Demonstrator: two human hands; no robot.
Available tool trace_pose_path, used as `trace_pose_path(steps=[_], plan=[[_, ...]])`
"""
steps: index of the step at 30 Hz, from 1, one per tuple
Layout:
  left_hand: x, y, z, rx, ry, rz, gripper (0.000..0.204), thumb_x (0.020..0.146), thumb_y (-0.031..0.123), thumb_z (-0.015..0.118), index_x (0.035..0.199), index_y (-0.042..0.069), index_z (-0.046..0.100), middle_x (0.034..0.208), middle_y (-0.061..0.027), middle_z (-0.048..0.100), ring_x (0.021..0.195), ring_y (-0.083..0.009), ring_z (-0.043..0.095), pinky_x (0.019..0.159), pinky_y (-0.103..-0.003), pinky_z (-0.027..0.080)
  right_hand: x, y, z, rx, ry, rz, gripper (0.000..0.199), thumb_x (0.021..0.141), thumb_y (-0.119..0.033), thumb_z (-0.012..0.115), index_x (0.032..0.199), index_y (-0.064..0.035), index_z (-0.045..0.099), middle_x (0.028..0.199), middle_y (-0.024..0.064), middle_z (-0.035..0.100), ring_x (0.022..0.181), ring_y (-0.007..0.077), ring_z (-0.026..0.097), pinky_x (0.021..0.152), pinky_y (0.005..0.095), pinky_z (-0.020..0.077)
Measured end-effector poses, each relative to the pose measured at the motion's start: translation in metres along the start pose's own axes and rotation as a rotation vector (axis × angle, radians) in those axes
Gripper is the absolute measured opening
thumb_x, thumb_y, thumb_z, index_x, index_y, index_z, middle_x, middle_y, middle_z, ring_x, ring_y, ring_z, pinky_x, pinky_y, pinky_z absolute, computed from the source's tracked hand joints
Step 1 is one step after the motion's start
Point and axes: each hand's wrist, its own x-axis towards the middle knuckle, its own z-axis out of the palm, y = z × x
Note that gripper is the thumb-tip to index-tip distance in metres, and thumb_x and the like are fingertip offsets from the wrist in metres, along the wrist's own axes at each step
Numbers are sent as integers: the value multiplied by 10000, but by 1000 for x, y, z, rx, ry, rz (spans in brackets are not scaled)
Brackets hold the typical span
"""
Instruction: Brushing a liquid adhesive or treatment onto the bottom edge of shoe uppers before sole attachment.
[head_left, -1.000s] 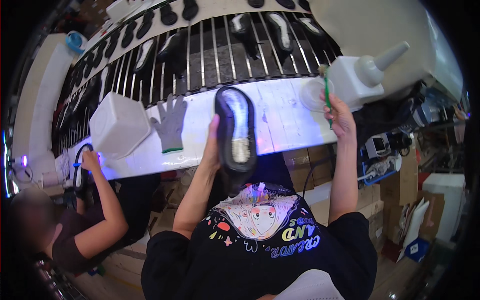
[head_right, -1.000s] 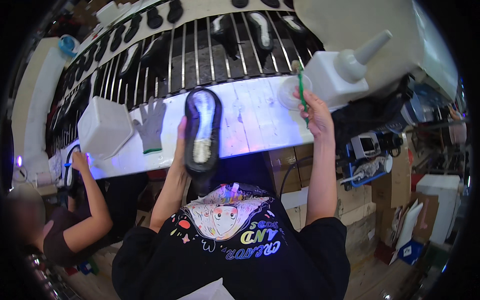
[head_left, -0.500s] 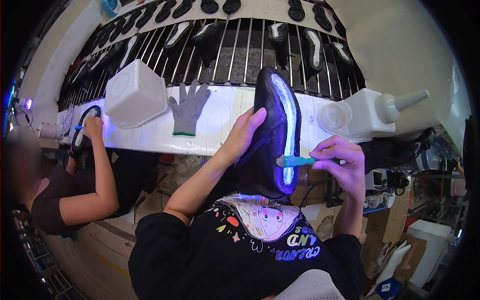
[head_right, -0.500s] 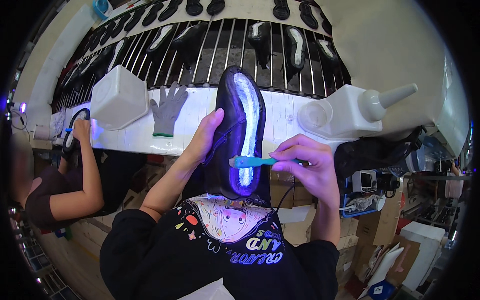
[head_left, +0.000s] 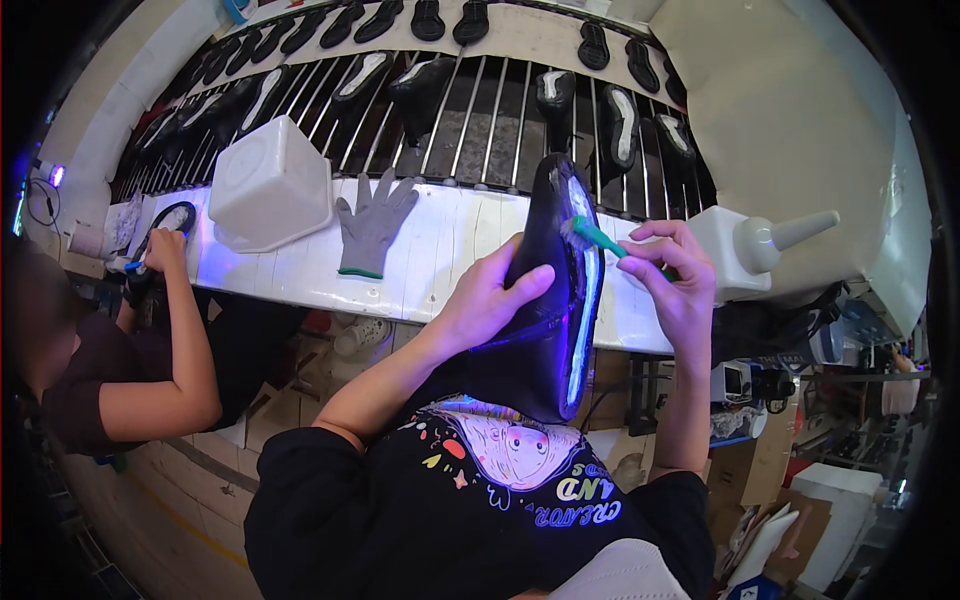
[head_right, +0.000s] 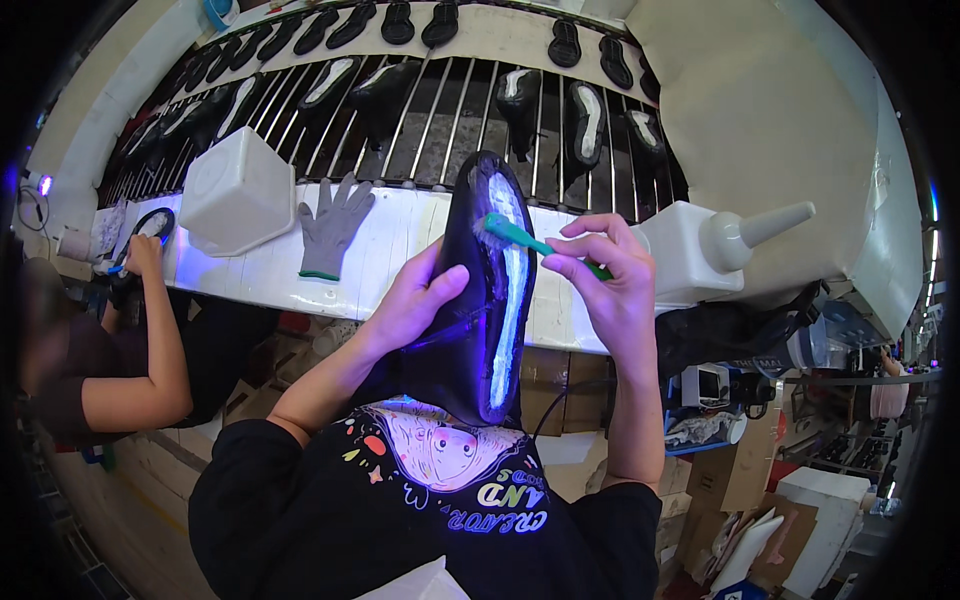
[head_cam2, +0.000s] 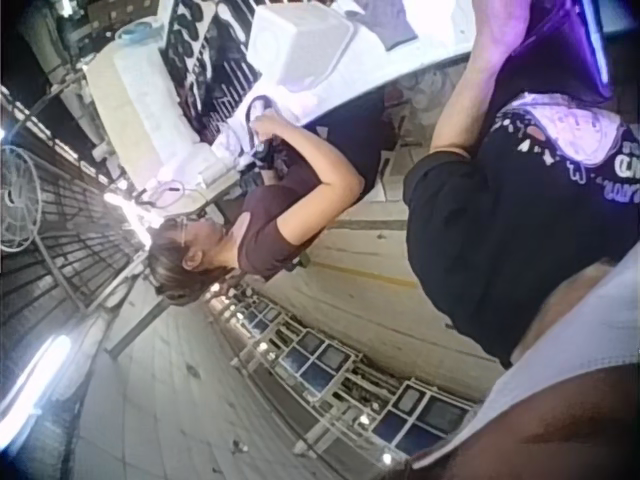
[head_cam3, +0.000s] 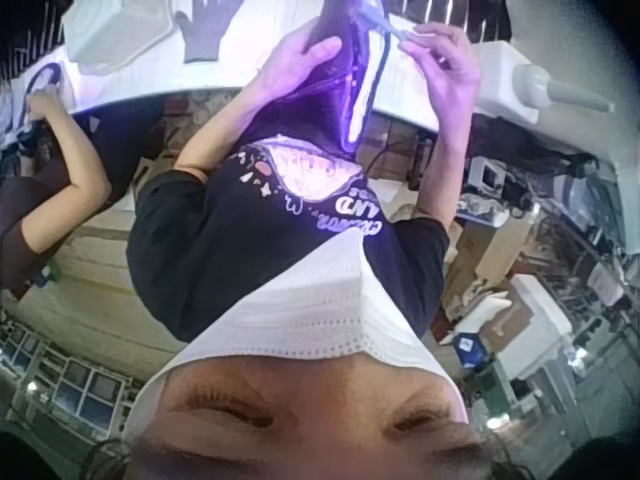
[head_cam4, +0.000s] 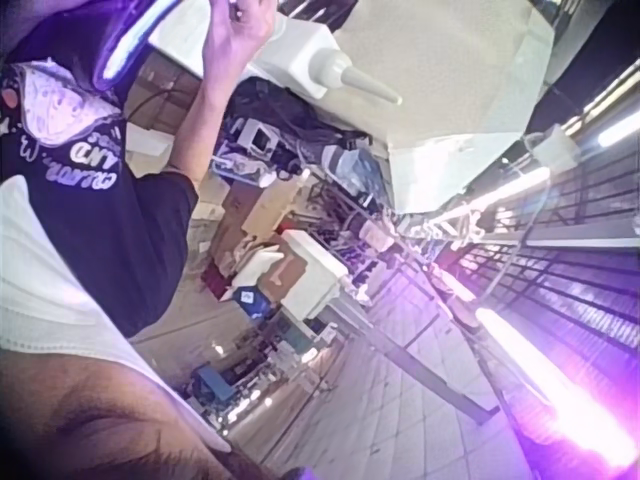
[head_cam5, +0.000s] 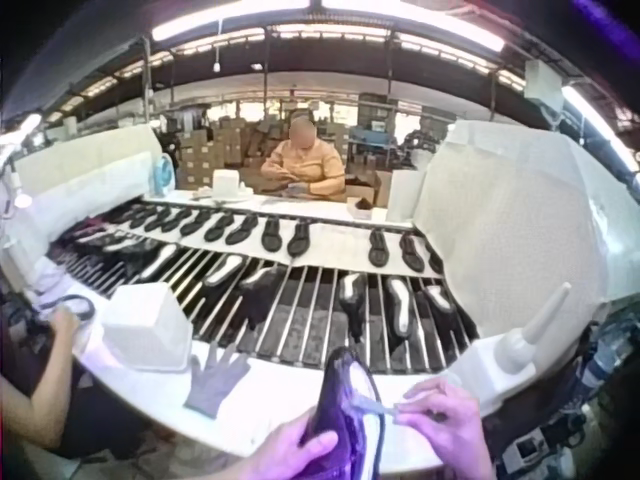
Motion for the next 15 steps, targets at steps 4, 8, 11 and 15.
trace_pose_path(steps=[4, 8, 11, 15], plan=[[-4, 10, 0, 296, 29, 4, 647, 861, 523, 569, 1274, 35, 467, 1004, -163, 670, 934, -277, 658, 850, -362, 484, 16, 1, -1, -32, 6, 9, 129, 748, -42, 735, 873, -15, 719, 893, 57, 593, 757, 101, 555, 608, 223, 421], [-8, 17, 2, 397, 31, -2, 682, 846, 547, 568, 1286, 37, 459, 1003, -179, 670, 938, -314, 655, 856, -383, 482, 36, 13, 0, -22, 51, 0, 100, 755, -44, 728, 852, -26, 718, 853, 37, 601, 678, 69, 494, 565, 211, 372], [-7, 16, 2, 420, 9, -13, 675, 844, 533, 581, 1288, 37, 462, 1017, -183, 667, 947, -306, 654, 857, -380, 481, 50, 18, -1, 8, 102, -4, 105, 739, -34, 740, 837, -11, 708, 839, 29, 599, 587, 52, 444, 537, 190, 353], [0, -4, -1, 188, 10, 1, 641, 847, 502, 603, 1257, 24, 485, 1018, -163, 661, 947, -255, 645, 858, -352, 477, 51, 16, -12, 121, -116, 13, 108, 725, -33, 754, 822, -23, 709, 866, 9, 596, 638, 40, 453, 550, 190, 339]])
